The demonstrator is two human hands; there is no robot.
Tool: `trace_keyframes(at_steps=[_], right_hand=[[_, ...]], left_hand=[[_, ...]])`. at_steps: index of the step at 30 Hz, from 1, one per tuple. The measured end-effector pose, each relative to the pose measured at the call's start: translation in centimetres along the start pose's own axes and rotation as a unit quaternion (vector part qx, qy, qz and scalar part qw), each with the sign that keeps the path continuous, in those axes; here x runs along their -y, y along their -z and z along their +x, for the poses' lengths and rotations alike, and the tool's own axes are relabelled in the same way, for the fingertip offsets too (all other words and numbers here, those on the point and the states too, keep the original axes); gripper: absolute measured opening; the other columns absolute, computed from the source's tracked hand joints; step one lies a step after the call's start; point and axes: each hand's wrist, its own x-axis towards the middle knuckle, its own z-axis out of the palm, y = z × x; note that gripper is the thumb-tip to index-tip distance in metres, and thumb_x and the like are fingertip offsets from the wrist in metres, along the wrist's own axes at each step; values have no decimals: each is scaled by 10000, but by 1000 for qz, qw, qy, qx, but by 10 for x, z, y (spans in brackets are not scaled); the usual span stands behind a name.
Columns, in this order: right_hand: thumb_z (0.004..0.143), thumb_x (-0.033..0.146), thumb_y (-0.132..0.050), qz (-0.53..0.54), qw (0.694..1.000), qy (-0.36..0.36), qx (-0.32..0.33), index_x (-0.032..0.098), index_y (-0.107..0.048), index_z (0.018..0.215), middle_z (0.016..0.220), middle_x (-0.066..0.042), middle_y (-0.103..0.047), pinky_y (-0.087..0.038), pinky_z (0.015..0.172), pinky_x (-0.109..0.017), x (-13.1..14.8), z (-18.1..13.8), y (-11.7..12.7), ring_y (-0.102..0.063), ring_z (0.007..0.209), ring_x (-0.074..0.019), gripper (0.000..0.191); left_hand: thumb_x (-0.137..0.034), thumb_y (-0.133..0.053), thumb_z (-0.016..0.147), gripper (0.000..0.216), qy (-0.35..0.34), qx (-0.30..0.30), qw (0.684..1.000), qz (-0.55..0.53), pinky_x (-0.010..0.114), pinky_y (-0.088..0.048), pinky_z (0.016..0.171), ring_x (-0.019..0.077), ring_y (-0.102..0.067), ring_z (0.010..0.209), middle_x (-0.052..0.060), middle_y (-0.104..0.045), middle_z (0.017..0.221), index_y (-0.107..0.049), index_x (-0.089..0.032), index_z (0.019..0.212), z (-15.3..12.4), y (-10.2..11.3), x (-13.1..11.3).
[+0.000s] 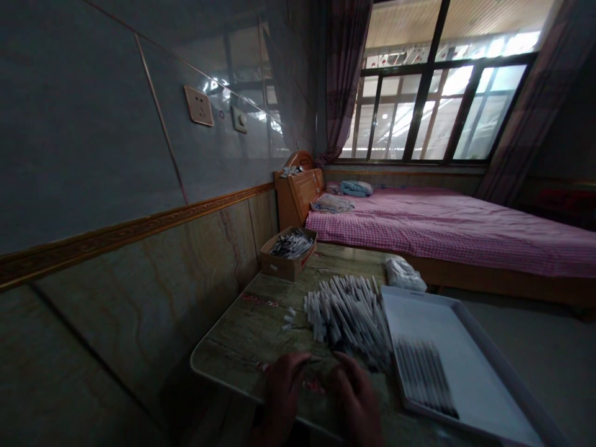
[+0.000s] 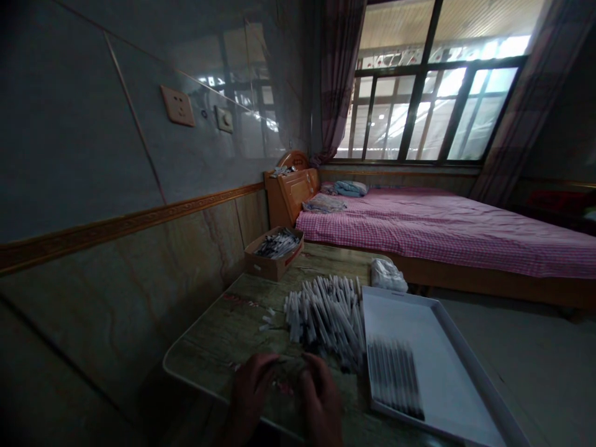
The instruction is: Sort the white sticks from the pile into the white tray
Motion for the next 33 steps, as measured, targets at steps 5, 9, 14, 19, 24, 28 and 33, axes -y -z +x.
trace_keyframes(at_steps=[5,9,14,19,24,28,33], right_hand=[[771,437,-630,-134,989,47,-34,249,-754,934,929,-50,-756,-526,748,-305,-6,13,21,-696,841,-241,278],[838,263,-539,-323,943,81,-2,249,-740,977,976,-55,-722,-471,660,-266,-9,19,29,-681,750,-193,244],[924,132,-428,-530,846,53,42,245,-680,1092,1055,-61,-683,-418,621,-242,2,18,22,-686,808,-176,323],[924,113,-446,-582,810,41,61,244,-674,938,979,-48,-679,-362,554,-236,8,19,16,-683,744,-167,263],[935,233,-428,-467,880,79,35,245,-663,919,952,-44,-697,-433,624,-243,-5,20,25,-687,767,-174,236],[907,391,-428,-287,954,82,34,237,-685,1029,1033,-55,-726,-504,795,-278,-13,23,27,-690,924,-207,323],[850,445,-499,-155,987,32,42,216,-718,934,873,-45,-747,-521,682,-263,-8,25,16,-691,778,-210,328]], left_hand=[[-580,-472,916,439,76,-73,994,-4,341,-607,699,222,-737,761,72,-770,814,-704,-209,877,-2,-2,3],[-568,-493,914,407,46,-67,997,10,325,-598,675,211,-733,740,51,-762,789,-699,-220,864,0,-2,0],[-561,-463,929,399,6,17,999,34,295,-582,661,190,-733,719,21,-761,770,-697,-243,874,2,-2,-9],[-518,-441,955,372,4,49,998,47,283,-577,689,182,-728,748,22,-755,795,-683,-241,897,4,-7,-10],[-387,-478,975,250,-23,77,996,48,271,-563,701,176,-713,757,15,-739,804,-677,-248,916,2,-11,-10],[-241,-512,957,162,-9,120,991,59,277,-556,726,179,-707,792,11,-735,848,-671,-248,927,4,-12,-12],[-117,-534,894,181,50,149,983,97,330,-552,781,215,-706,870,35,-746,900,-666,-233,939,14,-16,-18]])
